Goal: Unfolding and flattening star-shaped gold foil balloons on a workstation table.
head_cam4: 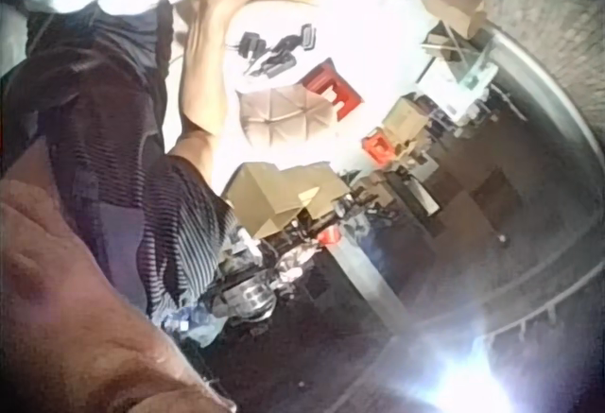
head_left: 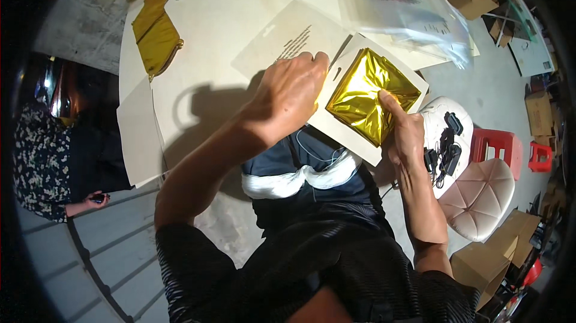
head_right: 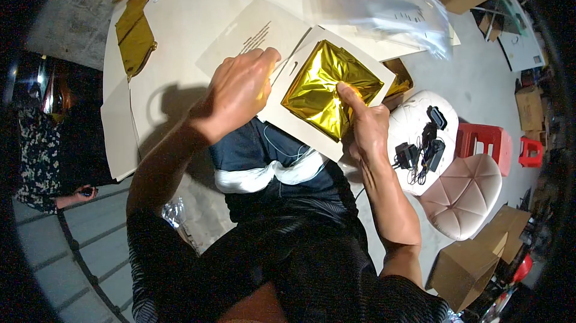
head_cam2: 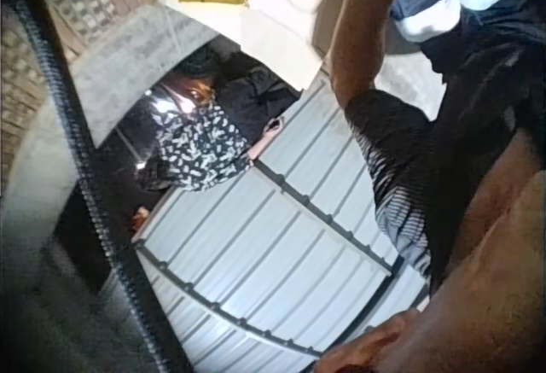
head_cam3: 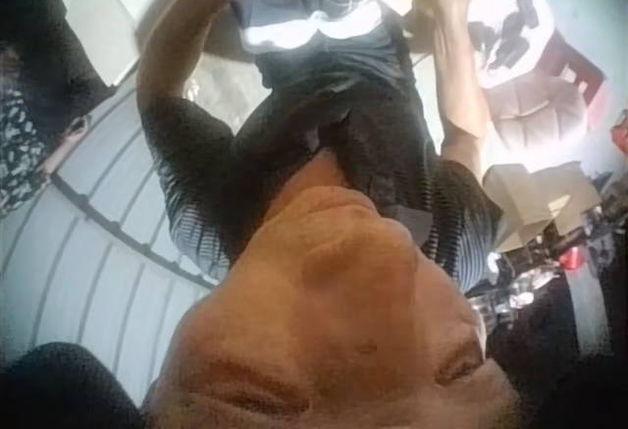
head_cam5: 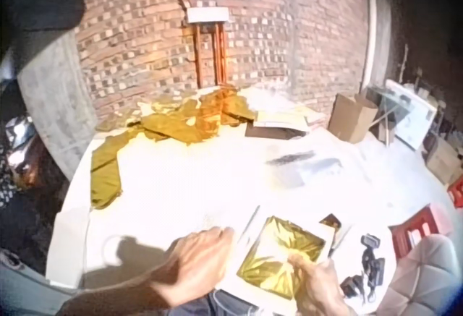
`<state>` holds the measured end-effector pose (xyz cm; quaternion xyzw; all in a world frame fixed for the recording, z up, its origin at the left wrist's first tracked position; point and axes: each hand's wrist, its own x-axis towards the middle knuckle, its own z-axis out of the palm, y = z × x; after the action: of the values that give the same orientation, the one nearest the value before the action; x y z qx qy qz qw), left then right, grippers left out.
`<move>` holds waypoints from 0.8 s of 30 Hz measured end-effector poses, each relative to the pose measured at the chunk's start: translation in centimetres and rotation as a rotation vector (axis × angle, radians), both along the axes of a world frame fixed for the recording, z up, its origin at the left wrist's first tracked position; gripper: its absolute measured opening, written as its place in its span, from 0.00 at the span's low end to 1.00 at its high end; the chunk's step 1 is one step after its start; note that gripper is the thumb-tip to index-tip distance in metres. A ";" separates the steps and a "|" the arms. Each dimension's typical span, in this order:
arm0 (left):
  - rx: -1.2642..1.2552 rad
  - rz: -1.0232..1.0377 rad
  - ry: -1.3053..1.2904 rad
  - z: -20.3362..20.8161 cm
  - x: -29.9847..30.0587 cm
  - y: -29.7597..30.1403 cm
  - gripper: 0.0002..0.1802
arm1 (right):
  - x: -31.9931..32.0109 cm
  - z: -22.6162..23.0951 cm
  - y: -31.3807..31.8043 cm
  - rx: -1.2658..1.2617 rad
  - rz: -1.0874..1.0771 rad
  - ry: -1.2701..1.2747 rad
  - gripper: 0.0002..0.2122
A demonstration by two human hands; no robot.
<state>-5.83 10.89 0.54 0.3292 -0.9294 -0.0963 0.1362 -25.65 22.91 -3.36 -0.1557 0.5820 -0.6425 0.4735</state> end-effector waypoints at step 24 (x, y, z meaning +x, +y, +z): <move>-0.277 0.036 -0.208 -0.6 -0.6 3.2 0.10 | 0.0 -1.5 -0.2 -0.011 -0.079 0.099 0.21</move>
<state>-6.44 14.11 -0.05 0.3319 -0.9369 0.0698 0.0852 -25.68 22.74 -4.87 -0.1670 0.6068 -0.6554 0.4175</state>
